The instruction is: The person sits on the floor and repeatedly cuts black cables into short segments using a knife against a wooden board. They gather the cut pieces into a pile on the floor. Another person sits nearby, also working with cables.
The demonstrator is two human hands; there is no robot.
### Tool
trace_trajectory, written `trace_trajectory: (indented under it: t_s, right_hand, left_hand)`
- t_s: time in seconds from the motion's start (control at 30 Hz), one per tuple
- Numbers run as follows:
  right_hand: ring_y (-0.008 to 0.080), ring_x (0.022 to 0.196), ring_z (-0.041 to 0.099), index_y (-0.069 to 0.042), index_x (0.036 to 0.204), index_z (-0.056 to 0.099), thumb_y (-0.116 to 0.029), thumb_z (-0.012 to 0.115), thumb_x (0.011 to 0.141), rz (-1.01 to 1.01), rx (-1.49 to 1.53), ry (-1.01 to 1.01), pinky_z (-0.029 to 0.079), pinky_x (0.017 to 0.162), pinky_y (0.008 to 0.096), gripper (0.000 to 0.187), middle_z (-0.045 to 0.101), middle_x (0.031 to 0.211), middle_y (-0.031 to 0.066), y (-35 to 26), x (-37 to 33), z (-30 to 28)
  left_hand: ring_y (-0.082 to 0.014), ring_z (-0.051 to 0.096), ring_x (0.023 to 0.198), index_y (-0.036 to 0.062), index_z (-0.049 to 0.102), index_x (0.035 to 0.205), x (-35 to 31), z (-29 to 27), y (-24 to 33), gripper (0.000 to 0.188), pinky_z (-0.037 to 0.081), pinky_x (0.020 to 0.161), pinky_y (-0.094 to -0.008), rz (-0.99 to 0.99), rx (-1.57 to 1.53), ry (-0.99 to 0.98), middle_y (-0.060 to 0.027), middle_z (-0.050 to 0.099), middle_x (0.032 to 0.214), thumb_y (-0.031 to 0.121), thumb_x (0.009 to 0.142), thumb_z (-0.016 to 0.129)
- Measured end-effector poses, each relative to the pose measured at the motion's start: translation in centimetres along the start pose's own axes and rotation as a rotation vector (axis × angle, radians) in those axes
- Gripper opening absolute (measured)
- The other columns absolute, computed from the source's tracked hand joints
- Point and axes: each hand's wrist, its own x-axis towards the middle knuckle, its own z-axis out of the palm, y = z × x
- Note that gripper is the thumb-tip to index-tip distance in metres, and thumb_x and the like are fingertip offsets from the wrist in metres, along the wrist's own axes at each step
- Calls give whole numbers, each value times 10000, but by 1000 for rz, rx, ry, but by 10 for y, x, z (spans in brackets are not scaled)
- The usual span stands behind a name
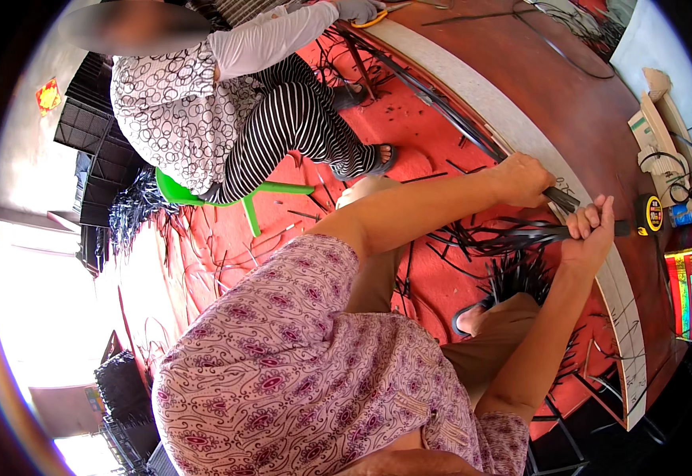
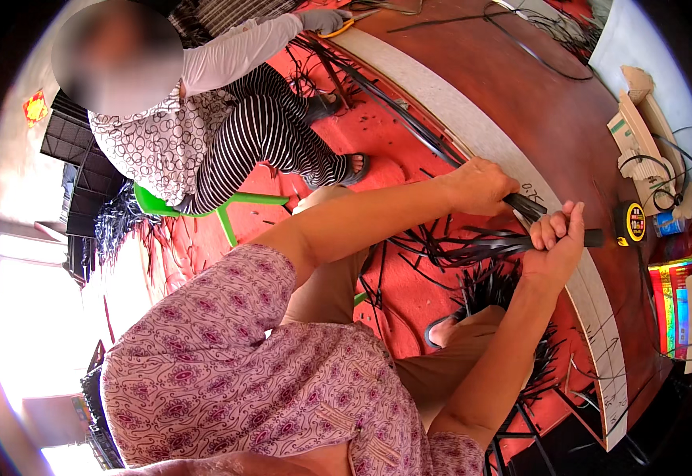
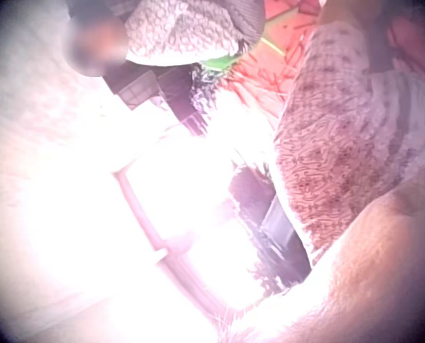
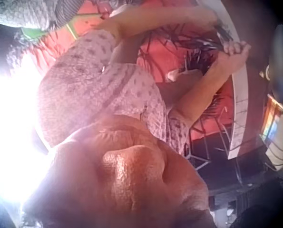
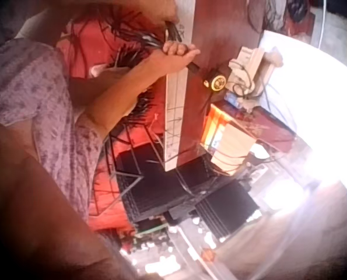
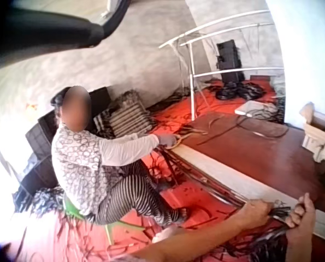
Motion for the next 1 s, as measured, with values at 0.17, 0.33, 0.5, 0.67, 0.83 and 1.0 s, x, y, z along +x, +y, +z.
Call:
trace_trajectory:
  t_s: [0.17, 0.33, 0.5, 0.67, 0.83, 1.0]
  right_hand:
    - [36, 420, 244, -89, 847, 565, -307, 565, 938, 8, 30, -25, 211, 380, 213, 237, 338, 563, -64, 2, 4, -3]
    - [30, 425, 247, -151, 787, 525, -295, 619, 905, 84, -22, -49, 198, 378, 212, 209, 330, 571, -79, 3, 9, -5]
    - [14, 429, 318, -45, 1010, 570, -84, 755, 771, 6, -285, -39, 220, 383, 186, 304, 426, 613, -66, 19, 1, 10]
    - [-3, 437, 319, 18, 1204, 562, -48, 785, 720, 35, -397, -127, 216, 382, 184, 537, 443, 628, -74, 41, 3, 20]
    - [-18, 424, 280, 2, 1182, 603, -112, 742, 793, -31, -331, -99, 180, 365, 177, 429, 447, 673, -90, 57, 7, 24]
    - [16, 416, 322, -32, 878, 633, -202, 686, 861, -99, -327, 28, 202, 363, 178, 179, 507, 644, -23, 61, -1, 40]
  left_hand:
    - [-382, 631, 726, 66, 627, 783, 2, -9, -1, 267, 499, 687, -468, -70, -44, 101, -174, 634, 702, 331, 768, 655]
    - [-382, 628, 754, 43, 622, 892, 13, -9, -14, 370, 491, 684, -457, -172, -161, 158, -204, 629, 747, 393, 789, 682]
    - [-287, 656, 619, 38, 576, 1051, 16, -35, -5, 366, 524, 649, -392, -326, -411, 117, -174, 667, 802, 205, 744, 684]
    - [-347, 651, 773, 48, 558, 1108, 16, -32, -12, 424, 499, 696, -417, -234, -291, 128, -199, 657, 805, 199, 735, 689]
    - [-352, 656, 796, 57, 546, 1121, 6, -21, -6, 424, 507, 722, -440, -123, -207, 126, -197, 664, 828, 238, 755, 661]
    - [-342, 652, 836, 57, 513, 1170, 3, -39, -8, 486, 502, 731, -418, 18, -192, 25, -154, 674, 869, 239, 745, 663]
